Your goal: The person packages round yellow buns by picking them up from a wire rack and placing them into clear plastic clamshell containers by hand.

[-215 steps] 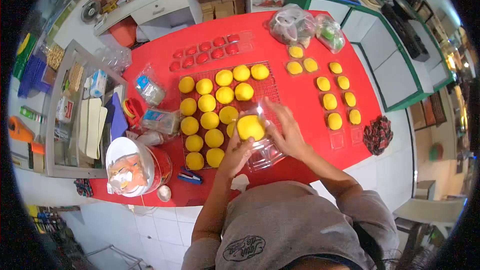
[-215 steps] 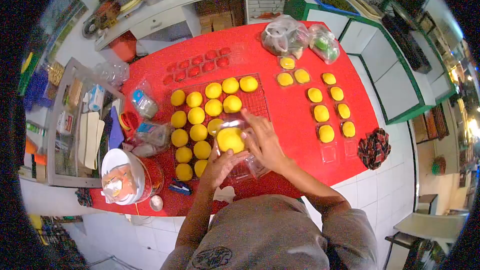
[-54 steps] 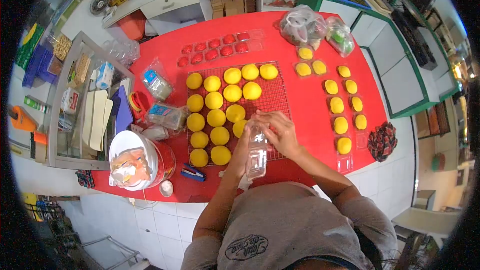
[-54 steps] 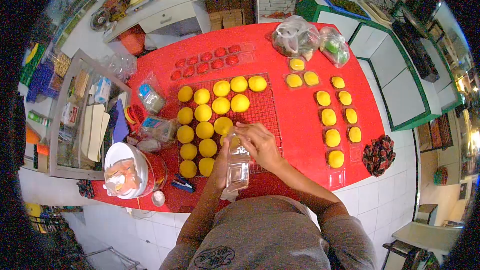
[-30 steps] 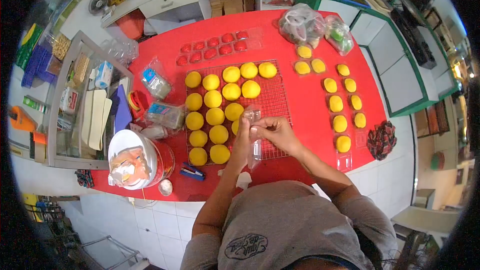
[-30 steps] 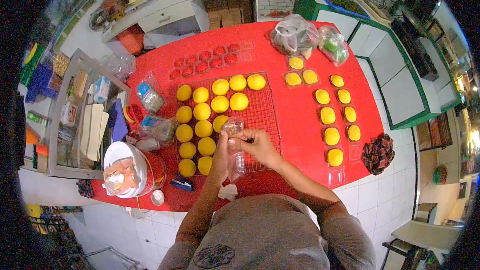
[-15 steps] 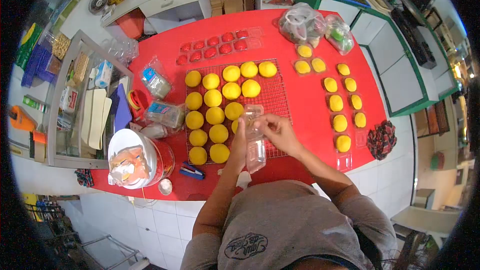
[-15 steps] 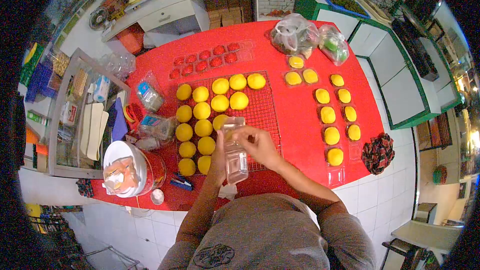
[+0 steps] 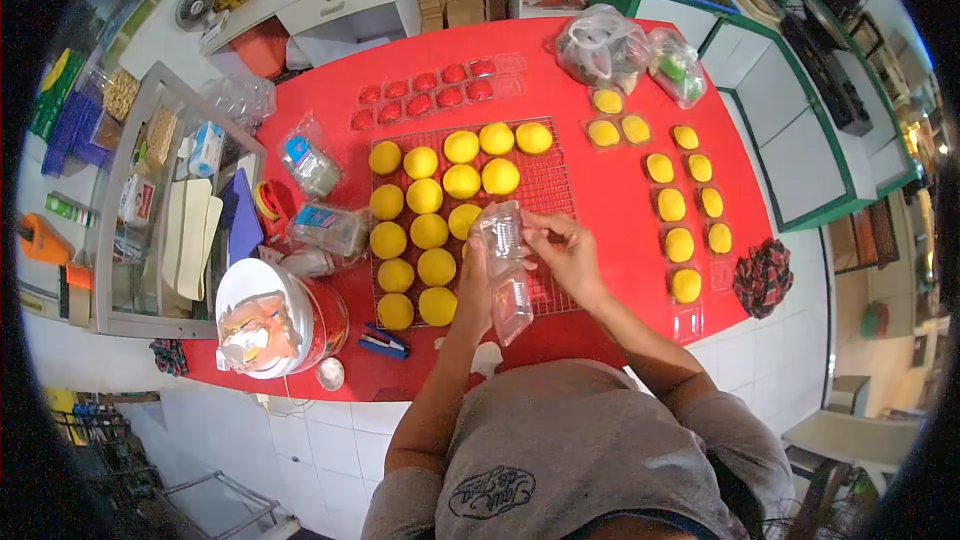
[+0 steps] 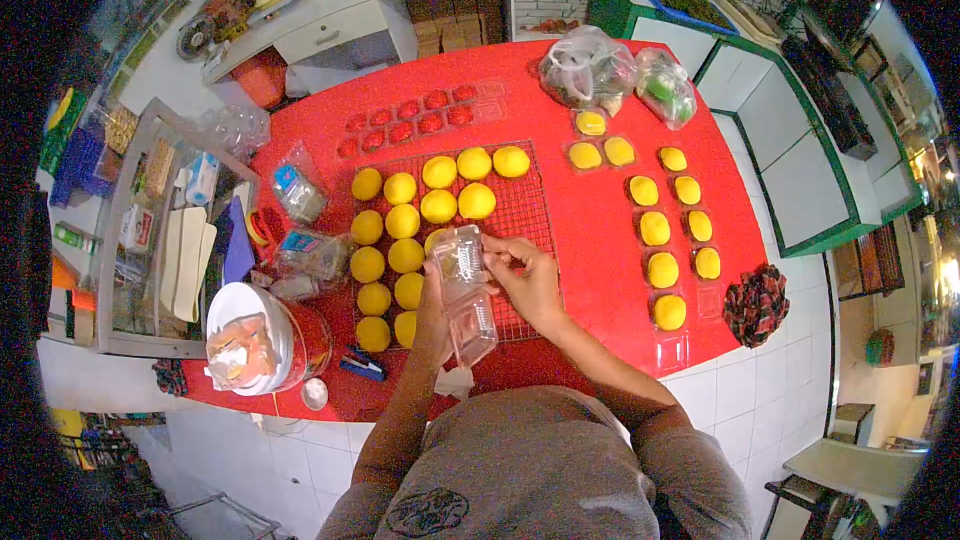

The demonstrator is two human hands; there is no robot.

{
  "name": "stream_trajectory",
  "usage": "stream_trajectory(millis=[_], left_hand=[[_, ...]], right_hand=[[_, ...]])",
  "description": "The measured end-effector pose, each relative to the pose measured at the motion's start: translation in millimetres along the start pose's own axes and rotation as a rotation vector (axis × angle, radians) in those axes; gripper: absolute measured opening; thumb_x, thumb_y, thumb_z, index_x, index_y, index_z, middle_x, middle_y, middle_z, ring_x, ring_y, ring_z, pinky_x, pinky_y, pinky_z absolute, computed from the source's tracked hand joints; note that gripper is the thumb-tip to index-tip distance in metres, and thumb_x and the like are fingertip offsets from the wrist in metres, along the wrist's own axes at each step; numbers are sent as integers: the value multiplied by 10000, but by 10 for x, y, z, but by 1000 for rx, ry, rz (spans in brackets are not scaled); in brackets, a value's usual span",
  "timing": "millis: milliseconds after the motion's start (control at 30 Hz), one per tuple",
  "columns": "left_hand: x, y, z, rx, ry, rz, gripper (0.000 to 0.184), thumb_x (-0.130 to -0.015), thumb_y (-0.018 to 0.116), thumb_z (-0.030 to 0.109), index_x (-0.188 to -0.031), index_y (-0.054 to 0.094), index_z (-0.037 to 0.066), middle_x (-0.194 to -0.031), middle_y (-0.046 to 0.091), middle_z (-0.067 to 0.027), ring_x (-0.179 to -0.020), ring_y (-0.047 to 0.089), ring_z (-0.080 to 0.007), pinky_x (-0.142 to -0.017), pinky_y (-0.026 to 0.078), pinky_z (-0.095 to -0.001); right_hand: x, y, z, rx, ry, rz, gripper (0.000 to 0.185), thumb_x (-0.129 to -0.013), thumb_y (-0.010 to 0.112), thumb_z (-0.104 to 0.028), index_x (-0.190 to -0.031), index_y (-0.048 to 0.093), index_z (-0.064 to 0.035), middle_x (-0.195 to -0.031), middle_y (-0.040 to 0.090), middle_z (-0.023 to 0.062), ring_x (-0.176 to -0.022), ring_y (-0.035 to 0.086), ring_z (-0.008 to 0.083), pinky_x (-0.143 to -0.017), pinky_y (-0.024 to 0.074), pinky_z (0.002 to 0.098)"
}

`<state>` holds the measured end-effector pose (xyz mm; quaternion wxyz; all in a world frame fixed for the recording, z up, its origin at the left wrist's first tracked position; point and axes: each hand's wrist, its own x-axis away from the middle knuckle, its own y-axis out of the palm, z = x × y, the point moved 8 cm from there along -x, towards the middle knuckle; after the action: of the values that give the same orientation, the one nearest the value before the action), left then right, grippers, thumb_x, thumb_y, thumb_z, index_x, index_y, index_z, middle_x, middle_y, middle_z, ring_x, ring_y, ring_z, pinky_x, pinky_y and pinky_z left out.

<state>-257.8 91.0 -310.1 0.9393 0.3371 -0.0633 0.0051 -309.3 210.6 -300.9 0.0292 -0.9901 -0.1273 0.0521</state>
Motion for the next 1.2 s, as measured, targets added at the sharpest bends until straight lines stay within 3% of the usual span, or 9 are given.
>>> stream_trajectory(millis=[200,567,733,867,1033,1200], left_hand=[[-8,1,15,-46,51,-33,620,-1000,315,514,-1432,278,71,-1358,448,-120,-947,583,-173,-783,523,-298],[20,-72,-26,38,-17,44,584,-1009,312,488,-1428,286,81,-1297,483,-129,-940,587,-177,-789,531,-313],[3,7,-29,-7,30,-52,569,-1013,307,481,-1417,302,80,-1266,494,-129,-947,580,-176,-784,531,-310],[-8,-14,-30,-68,53,-50,550,-1018,303,466,-1409,311,80,-1251,500,-125,-953,576,-174,-786,533,-313],[34,20,8,-91,6,-41,548,-1019,297,464,-1409,309,78,-1248,503,-126,-960,573,-169,-786,534,-314],[34,127,77,-95,67,-24,623,-964,362,584,-1366,387,109,-1180,582,-105,-931,622,-171,-772,524,-290]], right_hand=[[42,43,93,-316,129,14,241,-901,593,8,-1137,634,33,-1019,571,89,-770,563,117,-607,497,207],[57,86,-18,-329,152,-25,252,-883,575,33,-1119,657,2,-944,558,70,-773,536,109,-642,465,185],[49,32,-98,-506,241,146,255,-878,570,19,-1119,654,9,-1008,579,103,-806,545,126,-702,477,224],[-5,-1,-311,147,-136,11,291,-851,586,13,-1134,650,3,-1074,592,133,-860,552,165,-767,477,272],[34,33,-566,389,-385,153,326,-835,604,-3,-1158,647,-13,-1094,607,130,-910,553,203,-788,474,298],[-7,103,-638,518,-550,26,349,-817,624,-11,-1165,649,-24,-1097,628,113,-923,558,222,-798,477,304]])
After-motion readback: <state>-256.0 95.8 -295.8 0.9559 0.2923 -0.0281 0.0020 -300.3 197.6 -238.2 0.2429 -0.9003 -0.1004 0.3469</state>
